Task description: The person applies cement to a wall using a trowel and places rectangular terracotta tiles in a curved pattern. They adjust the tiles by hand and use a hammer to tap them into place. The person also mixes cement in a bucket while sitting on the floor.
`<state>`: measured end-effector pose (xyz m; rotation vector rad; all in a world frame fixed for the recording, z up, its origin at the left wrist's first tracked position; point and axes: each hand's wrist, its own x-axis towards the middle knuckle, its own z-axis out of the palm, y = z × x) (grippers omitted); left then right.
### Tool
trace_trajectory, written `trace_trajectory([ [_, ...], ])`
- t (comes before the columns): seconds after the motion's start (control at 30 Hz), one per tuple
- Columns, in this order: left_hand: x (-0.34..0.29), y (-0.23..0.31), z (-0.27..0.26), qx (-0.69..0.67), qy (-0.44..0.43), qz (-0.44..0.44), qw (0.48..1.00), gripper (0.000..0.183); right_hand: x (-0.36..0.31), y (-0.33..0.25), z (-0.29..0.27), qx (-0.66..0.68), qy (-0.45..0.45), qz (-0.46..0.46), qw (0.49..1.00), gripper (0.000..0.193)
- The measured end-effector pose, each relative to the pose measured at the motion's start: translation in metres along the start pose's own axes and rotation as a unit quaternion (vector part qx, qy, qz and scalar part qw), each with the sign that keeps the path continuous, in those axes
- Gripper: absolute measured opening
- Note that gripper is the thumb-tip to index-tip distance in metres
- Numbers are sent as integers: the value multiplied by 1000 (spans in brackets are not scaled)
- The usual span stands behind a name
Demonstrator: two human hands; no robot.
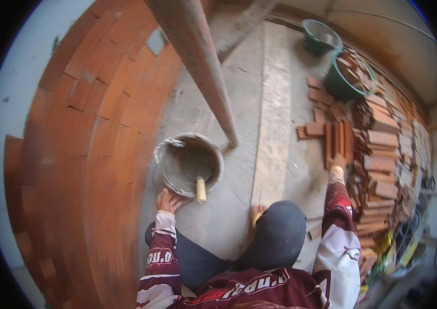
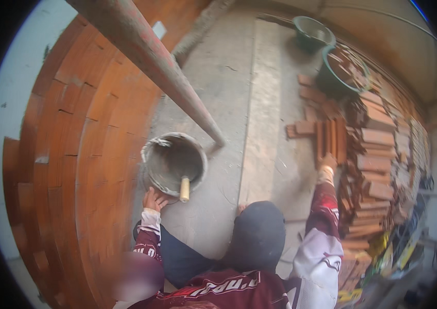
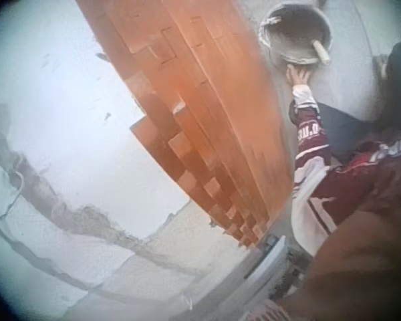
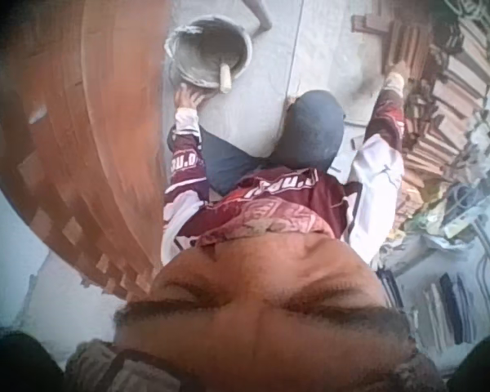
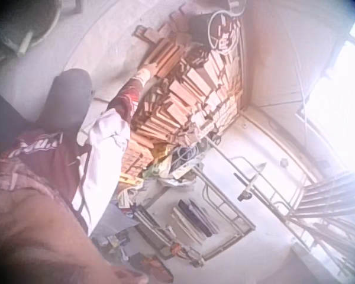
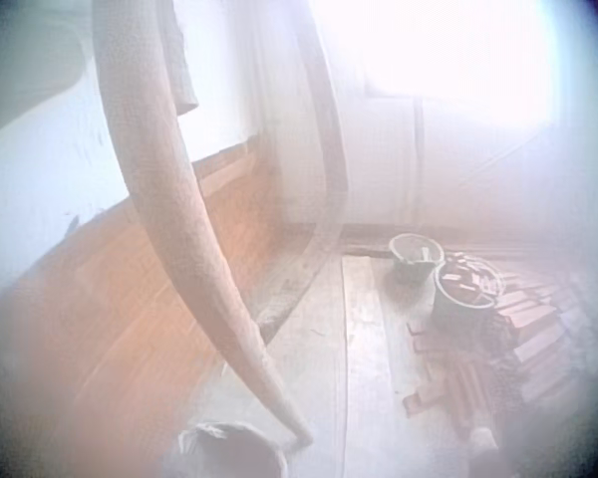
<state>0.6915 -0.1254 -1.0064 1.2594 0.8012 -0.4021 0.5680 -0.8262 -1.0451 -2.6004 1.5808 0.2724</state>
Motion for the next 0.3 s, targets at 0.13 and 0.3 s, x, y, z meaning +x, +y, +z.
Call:
trace_trajectory([
  [0.13, -34, 8, -62, 359, 74, 133, 921, 59, 44, 7, 30, -1, 12, -31, 999, 52],
  [0.3, -109, 41, -26, 675, 142, 52, 722, 63, 69, 33, 43, 63, -22, 1, 998, 54],
])
